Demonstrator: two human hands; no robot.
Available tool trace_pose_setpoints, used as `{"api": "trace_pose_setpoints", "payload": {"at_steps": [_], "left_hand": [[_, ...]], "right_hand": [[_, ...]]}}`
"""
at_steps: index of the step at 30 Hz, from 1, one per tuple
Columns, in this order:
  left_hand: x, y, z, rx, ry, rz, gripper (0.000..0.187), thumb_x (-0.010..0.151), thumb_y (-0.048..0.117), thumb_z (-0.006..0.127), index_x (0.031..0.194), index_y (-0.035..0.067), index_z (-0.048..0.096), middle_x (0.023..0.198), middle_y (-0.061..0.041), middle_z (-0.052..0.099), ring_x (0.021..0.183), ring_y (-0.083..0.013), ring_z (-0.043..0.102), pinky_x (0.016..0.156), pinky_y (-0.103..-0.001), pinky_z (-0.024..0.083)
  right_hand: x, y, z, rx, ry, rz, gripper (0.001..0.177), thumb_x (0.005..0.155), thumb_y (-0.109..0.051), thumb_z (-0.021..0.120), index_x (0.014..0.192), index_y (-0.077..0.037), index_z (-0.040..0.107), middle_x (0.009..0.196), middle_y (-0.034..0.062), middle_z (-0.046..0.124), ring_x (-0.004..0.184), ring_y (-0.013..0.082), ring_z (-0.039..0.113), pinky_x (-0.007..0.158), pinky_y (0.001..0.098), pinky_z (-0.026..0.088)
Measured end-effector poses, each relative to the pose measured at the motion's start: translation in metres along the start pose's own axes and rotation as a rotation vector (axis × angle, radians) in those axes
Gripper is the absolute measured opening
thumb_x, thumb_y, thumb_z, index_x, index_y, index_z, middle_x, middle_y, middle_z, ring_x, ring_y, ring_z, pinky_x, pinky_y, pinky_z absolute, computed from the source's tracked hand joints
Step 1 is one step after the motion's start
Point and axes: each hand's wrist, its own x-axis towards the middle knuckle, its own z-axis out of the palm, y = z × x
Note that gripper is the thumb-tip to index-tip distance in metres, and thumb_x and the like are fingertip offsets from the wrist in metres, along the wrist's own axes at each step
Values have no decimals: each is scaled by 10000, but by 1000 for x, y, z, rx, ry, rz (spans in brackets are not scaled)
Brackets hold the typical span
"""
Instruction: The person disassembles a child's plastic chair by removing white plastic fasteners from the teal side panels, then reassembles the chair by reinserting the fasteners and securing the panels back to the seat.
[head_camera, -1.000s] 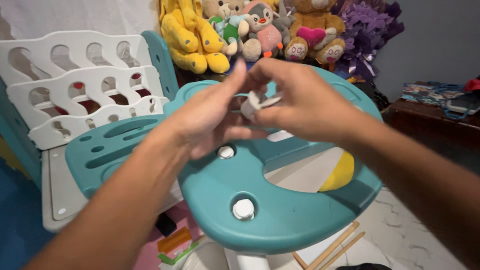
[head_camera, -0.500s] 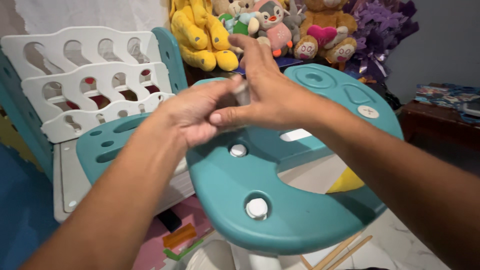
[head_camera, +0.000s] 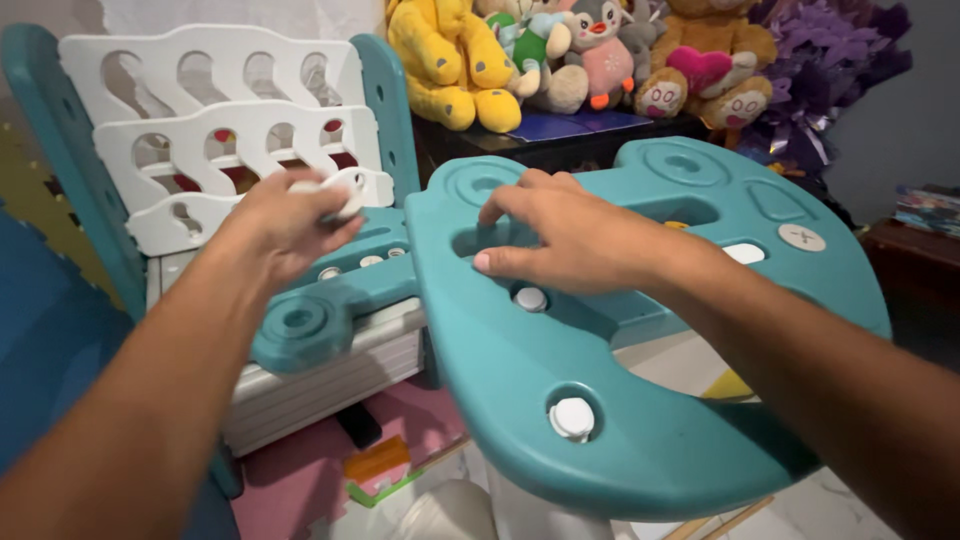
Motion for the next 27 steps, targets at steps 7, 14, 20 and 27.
{"api": "trace_pose_setpoints", "payload": {"at_steps": [7, 14, 20, 27], "left_hand": [[80, -82, -87, 348, 315, -154, 318, 916, -29, 669, 1217, -38, 571, 1149, -198, 645, 889, -284, 692, 655, -333, 601], [99, -109, -109, 580, 527, -151, 317, 785, -46, 810, 1064, -30, 660, 1045, -161, 674, 945, -309, 718, 648, -354, 591], [87, -102, -115, 983, 581, -89, 443, 681, 56, 925, 1078, 56, 727, 1094, -150, 699, 1009, -299, 693, 856, -402, 560], [67, -96, -106, 1063, 532, -237, 521, 806, 232, 869, 1268, 100, 667, 1340, -172, 576, 981, -357, 718, 883, -450, 601]], "right_hand": [[0, -5, 8, 170, -17, 62, 482, 884, -457, 648, 1149, -55, 670, 1249, 122, 501, 902, 252, 708, 825, 385, 579], [1, -10, 15, 109, -55, 127, 460, 921, -483, 567, 1119, -91, 708, 1094, 123, 535, 883, 265, 654, 832, 401, 543], [3, -12, 17, 40, -18, 49, 488, 940, -500, 505, 1058, -88, 739, 929, 154, 584, 900, 282, 595, 820, 436, 498], [4, -17, 14, 90, -31, 52, 474, 948, -440, 488, 950, -25, 717, 750, 152, 633, 739, 274, 648, 711, 435, 517]]}}
